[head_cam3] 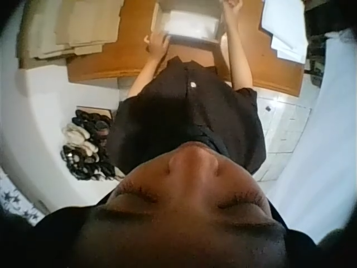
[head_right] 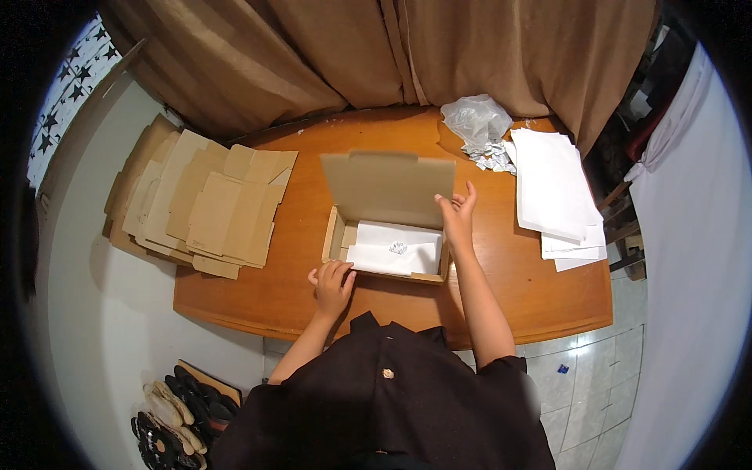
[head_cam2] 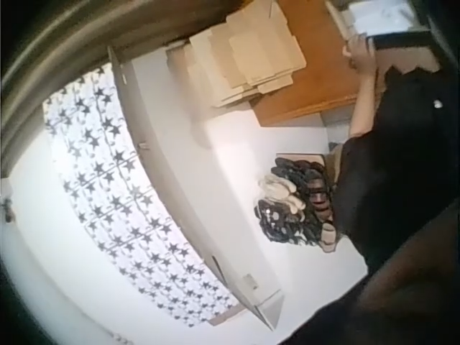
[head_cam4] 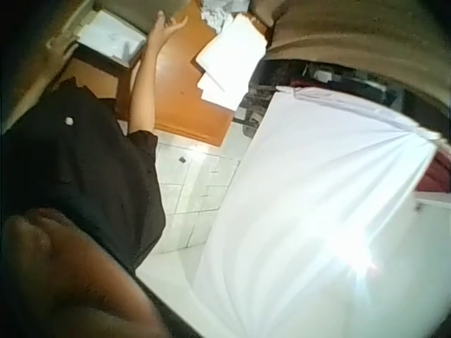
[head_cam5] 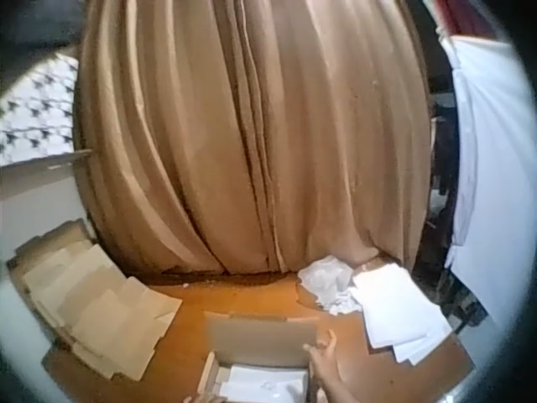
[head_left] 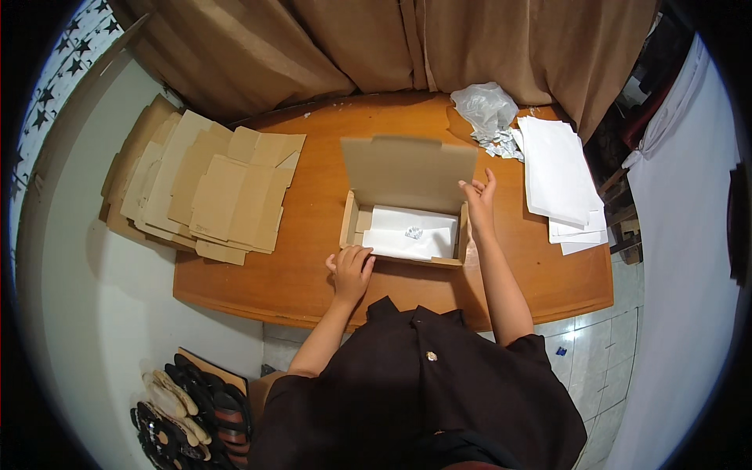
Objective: Folding cardboard shoe boxes and placing them on a shelf.
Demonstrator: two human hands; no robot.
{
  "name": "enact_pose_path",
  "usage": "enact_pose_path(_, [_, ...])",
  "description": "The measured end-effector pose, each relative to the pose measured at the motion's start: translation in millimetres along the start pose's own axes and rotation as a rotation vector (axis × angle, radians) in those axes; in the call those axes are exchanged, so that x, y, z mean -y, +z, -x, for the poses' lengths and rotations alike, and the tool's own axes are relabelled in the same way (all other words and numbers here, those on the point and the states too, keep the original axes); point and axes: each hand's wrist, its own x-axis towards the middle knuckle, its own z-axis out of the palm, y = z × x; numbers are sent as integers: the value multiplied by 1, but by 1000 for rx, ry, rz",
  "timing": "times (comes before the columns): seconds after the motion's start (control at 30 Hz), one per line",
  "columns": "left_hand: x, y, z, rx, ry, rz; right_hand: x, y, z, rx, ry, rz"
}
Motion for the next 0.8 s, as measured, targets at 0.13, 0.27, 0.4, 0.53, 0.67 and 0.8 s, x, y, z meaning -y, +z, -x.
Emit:
enact_pose_path(0.13, [4, 9, -2, 1, -57, 49, -4, -4, 17, 12, -144, 121])
enact_pose_path(0.27, [22, 16, 8, -384, -89, 179, -15, -2, 48, 91, -260, 282])
enact_pose_path(0.4, [21, -10, -20, -401, -127, 371, -20, -7, 78, 95, -264, 398])
enact_pose_path(0.53, [16, -18, -42, 136, -188, 222, -45, -19, 87, 145, -399, 620])
enact_pose_path(0.67, [18, 0, -30, 46, -248, 293, -65, -23, 90, 141, -490, 671])
enact_pose_path(0.8, [16, 8, -21, 25, -223, 238, -67, -41, 83, 264, -569, 837])
